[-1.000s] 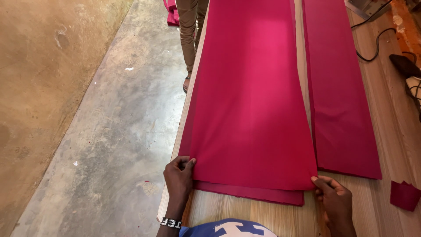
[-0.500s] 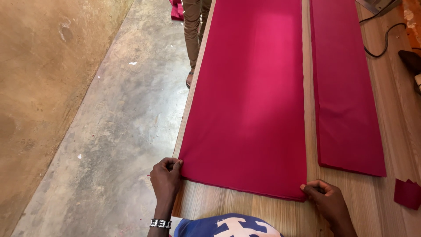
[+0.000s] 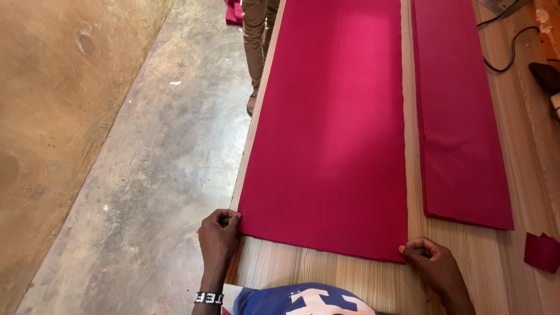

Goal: Smoothing and aligning long strips of pink fabric on a wooden table

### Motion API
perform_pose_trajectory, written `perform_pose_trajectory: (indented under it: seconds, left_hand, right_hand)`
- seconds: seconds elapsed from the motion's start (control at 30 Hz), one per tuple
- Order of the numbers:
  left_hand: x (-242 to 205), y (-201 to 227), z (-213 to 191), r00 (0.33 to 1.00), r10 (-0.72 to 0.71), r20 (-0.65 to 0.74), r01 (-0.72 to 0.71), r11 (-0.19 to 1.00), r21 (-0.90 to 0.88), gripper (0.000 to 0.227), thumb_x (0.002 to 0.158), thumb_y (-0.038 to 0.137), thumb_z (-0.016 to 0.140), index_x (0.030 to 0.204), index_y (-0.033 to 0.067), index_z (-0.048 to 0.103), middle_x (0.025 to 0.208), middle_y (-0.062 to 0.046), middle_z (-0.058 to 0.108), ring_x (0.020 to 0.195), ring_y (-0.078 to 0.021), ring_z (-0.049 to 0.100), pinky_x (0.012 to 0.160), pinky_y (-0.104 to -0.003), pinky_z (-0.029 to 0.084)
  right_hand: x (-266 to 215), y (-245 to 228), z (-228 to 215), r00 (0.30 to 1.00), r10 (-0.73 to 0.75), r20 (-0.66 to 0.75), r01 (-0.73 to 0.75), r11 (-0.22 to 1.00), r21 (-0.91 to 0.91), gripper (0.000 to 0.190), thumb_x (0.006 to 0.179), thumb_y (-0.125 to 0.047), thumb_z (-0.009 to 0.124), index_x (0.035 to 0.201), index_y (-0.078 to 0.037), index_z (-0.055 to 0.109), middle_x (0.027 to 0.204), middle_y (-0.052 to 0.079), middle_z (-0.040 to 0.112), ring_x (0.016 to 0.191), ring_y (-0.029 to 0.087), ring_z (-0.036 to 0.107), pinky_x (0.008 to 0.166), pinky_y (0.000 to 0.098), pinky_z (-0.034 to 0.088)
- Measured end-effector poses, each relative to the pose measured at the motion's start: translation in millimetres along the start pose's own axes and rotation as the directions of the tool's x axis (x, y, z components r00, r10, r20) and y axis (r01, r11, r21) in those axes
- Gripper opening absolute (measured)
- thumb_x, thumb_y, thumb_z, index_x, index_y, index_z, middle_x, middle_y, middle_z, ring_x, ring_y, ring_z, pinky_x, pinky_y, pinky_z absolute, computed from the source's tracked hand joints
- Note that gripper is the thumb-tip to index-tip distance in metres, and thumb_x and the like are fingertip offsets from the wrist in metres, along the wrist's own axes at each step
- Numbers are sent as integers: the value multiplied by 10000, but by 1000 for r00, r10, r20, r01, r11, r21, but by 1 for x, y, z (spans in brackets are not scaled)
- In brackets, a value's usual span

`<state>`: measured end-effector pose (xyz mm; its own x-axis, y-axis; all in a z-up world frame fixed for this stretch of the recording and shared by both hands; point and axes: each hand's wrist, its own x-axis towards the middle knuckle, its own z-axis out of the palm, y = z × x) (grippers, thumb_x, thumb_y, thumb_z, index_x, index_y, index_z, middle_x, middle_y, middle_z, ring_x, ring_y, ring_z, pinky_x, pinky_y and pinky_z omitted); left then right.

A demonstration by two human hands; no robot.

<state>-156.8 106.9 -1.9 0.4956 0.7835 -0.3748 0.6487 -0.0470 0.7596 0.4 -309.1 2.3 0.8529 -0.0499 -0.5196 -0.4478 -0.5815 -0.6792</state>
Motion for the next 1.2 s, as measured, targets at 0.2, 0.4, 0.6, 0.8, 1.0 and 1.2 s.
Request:
perform_pose_trajectory:
  seconds: [0.2,0.4,0.6,0.8,1.0,1.2]
  left_hand:
    - [-10,16,-8,995,-80,51,84,994,-69,129,941,205,719,857,118,766,755,3,737,682,-102,611,637,-279,466]
    - [-11,20,-12,992,-102,79,108,991,-76,119,948,190,717,880,109,773,767,-5,732,694,-105,602,646,-281,478]
    - [-14,20,-15,989,-122,81,131,985,-110,109,932,176,724,874,99,776,773,-17,731,690,-114,603,624,-280,472]
    - [-16,25,-18,985,-134,111,152,973,-174,100,951,116,730,875,60,764,748,-57,722,622,-146,605,561,-283,504]
    - [-19,29,-21,984,-142,109,156,978,-137,116,945,157,722,860,85,753,721,-34,692,597,-134,569,525,-275,450]
    - [-19,32,-21,983,-152,102,165,977,-136,135,951,148,700,846,75,744,733,-48,716,608,-148,610,553,-287,492]
  right_hand:
    - [-2,-1,-3,1000,31,-5,-31,999,13,197,852,-161,854,937,12,813,824,146,754,803,225,652,765,340,471]
    - [-1,2,-5,999,34,-4,-34,999,34,200,849,-151,866,950,15,819,811,155,744,789,229,645,751,336,466]
    - [4,10,-5,1000,29,1,-29,997,78,201,843,-123,870,969,21,811,826,163,741,793,240,643,755,346,480]
    - [0,3,-6,999,50,9,-50,996,79,198,861,-97,851,1012,26,814,843,168,736,789,249,644,747,355,492]
    - [0,4,-6,998,64,10,-65,994,88,191,865,-102,853,1006,17,804,820,165,722,770,240,625,723,351,475]
    - [-7,-3,-10,995,94,17,-95,993,69,206,851,-93,859,994,46,807,863,198,771,802,270,664,766,375,507]
